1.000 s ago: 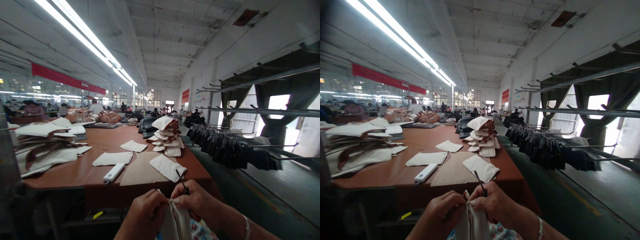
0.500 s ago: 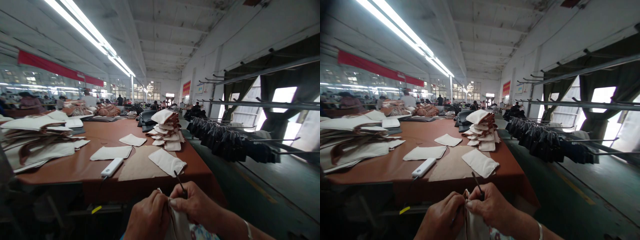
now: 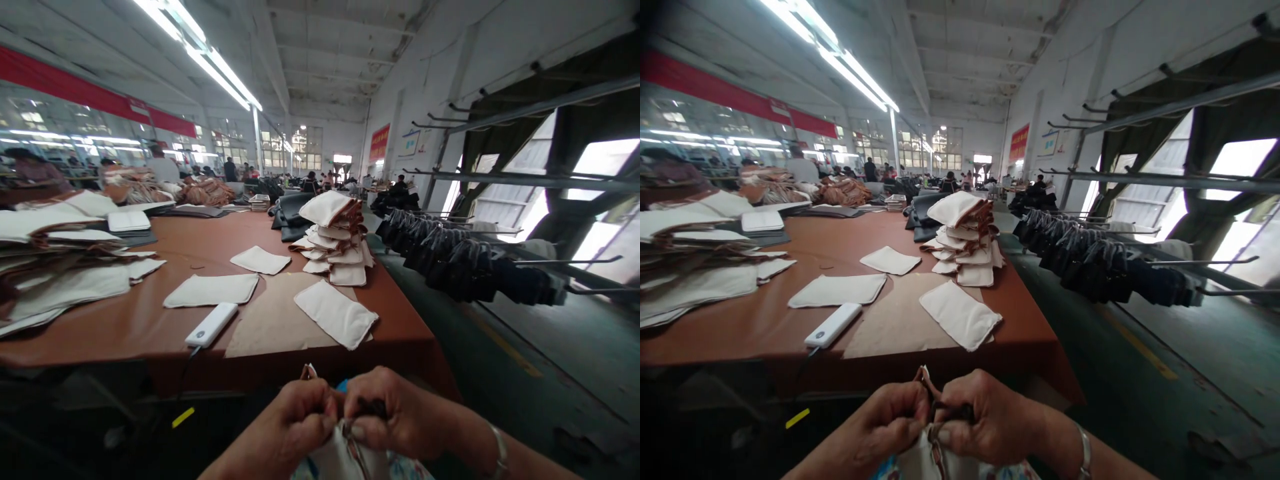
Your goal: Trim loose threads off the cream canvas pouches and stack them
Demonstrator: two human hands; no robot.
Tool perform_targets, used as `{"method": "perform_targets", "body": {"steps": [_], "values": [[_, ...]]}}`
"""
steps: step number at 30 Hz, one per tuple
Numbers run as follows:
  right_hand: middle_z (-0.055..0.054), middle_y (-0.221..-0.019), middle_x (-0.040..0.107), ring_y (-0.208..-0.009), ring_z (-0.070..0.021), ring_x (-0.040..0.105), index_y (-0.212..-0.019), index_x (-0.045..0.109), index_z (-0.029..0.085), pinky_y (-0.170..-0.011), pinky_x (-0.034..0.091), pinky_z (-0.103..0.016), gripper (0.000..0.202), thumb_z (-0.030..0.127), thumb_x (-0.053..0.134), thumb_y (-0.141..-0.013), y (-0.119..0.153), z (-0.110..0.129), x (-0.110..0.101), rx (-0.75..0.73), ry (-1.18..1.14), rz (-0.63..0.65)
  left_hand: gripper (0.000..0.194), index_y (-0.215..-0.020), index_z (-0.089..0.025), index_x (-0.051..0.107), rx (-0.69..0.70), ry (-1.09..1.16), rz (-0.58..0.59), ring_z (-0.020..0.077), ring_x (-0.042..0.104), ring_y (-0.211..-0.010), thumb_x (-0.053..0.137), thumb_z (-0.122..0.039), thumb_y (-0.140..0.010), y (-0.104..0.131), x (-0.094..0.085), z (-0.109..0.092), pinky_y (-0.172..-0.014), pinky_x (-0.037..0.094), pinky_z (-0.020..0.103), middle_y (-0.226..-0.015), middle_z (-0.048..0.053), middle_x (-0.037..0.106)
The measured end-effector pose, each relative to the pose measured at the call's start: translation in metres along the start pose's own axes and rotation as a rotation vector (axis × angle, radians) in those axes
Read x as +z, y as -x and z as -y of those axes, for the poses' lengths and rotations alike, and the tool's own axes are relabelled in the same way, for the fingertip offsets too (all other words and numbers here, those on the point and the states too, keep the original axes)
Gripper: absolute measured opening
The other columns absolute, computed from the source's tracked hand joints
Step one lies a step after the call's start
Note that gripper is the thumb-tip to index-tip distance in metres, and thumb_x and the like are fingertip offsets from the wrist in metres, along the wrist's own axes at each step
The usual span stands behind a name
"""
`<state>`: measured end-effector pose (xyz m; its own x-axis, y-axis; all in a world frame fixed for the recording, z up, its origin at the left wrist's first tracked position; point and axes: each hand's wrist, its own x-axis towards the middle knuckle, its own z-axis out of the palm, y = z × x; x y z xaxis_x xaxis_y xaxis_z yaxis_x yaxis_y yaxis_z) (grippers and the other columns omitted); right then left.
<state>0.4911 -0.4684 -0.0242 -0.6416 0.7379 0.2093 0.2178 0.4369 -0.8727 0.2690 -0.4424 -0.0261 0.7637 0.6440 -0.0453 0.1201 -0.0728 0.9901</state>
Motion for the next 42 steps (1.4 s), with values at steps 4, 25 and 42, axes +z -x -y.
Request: {"method": "perform_targets", "body": {"steps": [4,25,42], "values": [[-0.001,-0.072,0.058,-0.064,-0.0110,0.048,-0.078,0.070,0.010,-0.059,0.037,-0.022,0.019,0.029,0.067,-0.084,-0.010,-0.021,-0.008,0.102,-0.247,-0.009,0.011,-0.074,-0.017,0.053,-0.071,0.282,0.028,0.0109,0.027,-0.057,0.056,-0.027,-0.072,-0.020,-0.005,0.029,-0.052,0.019,0.026,-0.063,-0.004,0.038],[0.001,-0.068,0.053,-0.064,-0.0117,0.044,-0.073,0.066,0.013,-0.057,0.035,-0.022,0.022,0.030,0.061,-0.086,-0.033,-0.065,-0.020,0.338,-0.224,-0.143,0.020,-0.079,-0.019,0.059,0.295,-0.620,-0.137,0.0130,0.056,-0.063,0.045,-0.007,-0.086,-0.061,-0.034,0.036,-0.057,0.039,0.021,-0.074,0.004,0.064],[0.006,-0.058,0.040,-0.047,-0.0070,0.030,-0.076,0.058,0.016,-0.044,0.024,-0.020,0.038,0.051,0.062,-0.088,-0.022,-0.073,-0.010,0.415,-0.540,-0.244,0.028,-0.078,-0.016,0.053,-0.242,0.340,-0.087,0.0116,0.030,-0.062,0.057,-0.043,-0.088,-0.066,-0.032,0.057,-0.055,0.023,0.025,-0.068,-0.004,0.038]]}}
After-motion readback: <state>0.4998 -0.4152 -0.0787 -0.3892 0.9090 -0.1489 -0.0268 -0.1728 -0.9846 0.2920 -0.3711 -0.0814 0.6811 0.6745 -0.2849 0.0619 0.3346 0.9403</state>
